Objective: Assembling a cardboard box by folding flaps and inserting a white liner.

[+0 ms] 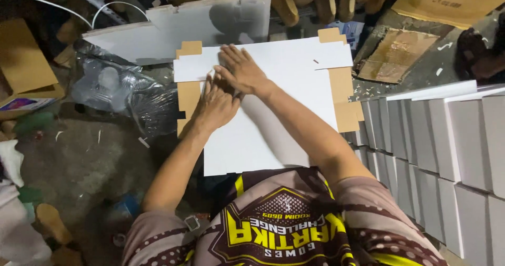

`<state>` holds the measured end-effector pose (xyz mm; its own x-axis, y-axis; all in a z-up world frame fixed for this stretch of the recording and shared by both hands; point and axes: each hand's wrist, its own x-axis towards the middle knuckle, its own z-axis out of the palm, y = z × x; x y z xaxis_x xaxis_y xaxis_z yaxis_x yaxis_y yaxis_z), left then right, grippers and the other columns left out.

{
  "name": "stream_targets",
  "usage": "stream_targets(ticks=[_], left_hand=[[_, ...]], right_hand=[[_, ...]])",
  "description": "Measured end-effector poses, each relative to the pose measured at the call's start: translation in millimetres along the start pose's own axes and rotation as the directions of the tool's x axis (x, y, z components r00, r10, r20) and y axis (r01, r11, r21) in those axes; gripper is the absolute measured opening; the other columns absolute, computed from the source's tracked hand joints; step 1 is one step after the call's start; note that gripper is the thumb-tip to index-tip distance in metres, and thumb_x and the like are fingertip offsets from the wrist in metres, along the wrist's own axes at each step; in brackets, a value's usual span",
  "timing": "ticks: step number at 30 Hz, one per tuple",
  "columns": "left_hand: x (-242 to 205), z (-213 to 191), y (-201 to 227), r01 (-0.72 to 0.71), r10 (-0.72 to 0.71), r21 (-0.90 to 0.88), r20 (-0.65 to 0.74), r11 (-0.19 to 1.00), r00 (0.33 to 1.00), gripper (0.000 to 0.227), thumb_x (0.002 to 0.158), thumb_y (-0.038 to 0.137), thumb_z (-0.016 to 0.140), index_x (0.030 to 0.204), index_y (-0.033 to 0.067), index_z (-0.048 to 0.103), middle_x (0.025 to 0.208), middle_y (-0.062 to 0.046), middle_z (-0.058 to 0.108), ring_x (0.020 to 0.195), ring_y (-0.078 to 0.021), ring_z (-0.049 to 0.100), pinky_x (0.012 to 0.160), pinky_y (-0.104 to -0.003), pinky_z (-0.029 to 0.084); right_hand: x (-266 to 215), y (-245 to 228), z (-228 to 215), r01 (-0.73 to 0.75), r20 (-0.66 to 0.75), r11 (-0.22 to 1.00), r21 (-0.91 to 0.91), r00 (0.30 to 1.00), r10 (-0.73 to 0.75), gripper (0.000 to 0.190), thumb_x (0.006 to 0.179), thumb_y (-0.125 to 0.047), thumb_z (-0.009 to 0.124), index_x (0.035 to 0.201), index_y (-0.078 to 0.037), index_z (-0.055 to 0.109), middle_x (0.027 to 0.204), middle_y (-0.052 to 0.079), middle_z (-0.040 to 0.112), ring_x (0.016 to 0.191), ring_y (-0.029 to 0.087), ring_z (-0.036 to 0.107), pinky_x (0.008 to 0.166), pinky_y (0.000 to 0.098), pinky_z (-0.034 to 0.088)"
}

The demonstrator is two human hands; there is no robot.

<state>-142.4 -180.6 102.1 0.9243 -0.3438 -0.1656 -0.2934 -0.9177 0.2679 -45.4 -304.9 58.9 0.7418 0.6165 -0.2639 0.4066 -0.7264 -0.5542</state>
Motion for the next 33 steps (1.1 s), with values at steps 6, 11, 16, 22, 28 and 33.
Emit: stream_targets(ticks=[6,11,16,22,28,33], left_hand=[[-1,-5,-4,-0.012,0.015,-0.034,0.077,0.999,0.997,0.067,0.111,0.047,0.033,0.158,-0.0006,0.039,0.166,-0.028,0.026,0.156,-0.0406,0.02,0.125,-0.059,0.011],[2,-9,1,0.016,-0.009,-0.059,0.106,0.998,0.994,0.069,0.111,0.049,0.032,0.16,0.0008,0.036,0.167,-0.027,0.024,0.157,-0.0393,0.018,0.126,-0.058,0.009],[6,36,-19,-0.076,0.079,0.041,-0.077,0.996,0.994,0.069,0.111,0.049,0.031,0.162,0.0034,0.026,0.17,-0.022,0.017,0.157,-0.0367,0.014,0.127,-0.055,0.009],[3,-2,-3,-0.022,0.023,-0.011,0.074,1.0,0.997,0.069,0.111,0.048,0.028,0.161,0.0013,0.027,0.169,-0.025,0.016,0.158,-0.0387,0.012,0.126,-0.057,0.007],[-10,-8,-22,-0.035,0.043,-0.085,0.103,0.996,0.994,0.069,0.111,0.051,0.033,0.159,0.001,0.036,0.168,-0.025,0.023,0.157,-0.0385,0.018,0.126,-0.056,0.009],[-41,19,-82,-0.211,0.208,-0.068,-0.058,0.975,0.976,0.054,0.108,0.035,0.052,0.152,0.0036,0.051,0.162,-0.019,0.041,0.152,-0.0346,0.034,0.124,-0.051,0.024]], right_hand=[[-50,78,-23,-0.081,-0.059,0.976,-0.204,0.996,0.07,0.075,0.111,-0.058,0.014,0.16,-0.006,0.038,0.167,0.018,0.031,0.156,0.033,0.025,0.126,0.0545,0.024],[-91,162,-34,-0.223,-0.252,0.904,-0.365,0.958,0.135,0.064,0.115,-0.051,0.03,0.158,-0.007,0.048,0.162,0.015,0.044,0.151,0.031,0.037,0.12,0.056,0.031],[-100,125,-100,-0.352,-0.073,0.874,-0.336,0.935,0.348,0.076,0.107,-0.056,0.006,0.162,-0.005,0.022,0.171,0.011,0.016,0.158,0.029,0.006,0.125,0.0582,-0.003],[-47,113,-18,-0.008,-0.283,0.968,-0.251,0.957,-0.066,0.061,0.107,-0.043,0.039,0.157,-0.008,0.038,0.163,0.019,0.036,0.15,0.036,0.035,0.107,0.0552,0.035],[-95,149,-34,-0.124,-0.241,0.945,-0.303,0.969,0.05,0.061,0.111,-0.047,0.039,0.156,-0.008,0.048,0.163,0.015,0.042,0.151,0.032,0.037,0.119,0.059,0.03],[-163,192,-53,-0.088,-0.325,0.878,-0.471,0.942,-0.08,0.055,0.111,-0.045,0.039,0.152,-0.013,0.057,0.155,0.01,0.057,0.145,0.028,0.05,0.115,0.0628,0.035]])
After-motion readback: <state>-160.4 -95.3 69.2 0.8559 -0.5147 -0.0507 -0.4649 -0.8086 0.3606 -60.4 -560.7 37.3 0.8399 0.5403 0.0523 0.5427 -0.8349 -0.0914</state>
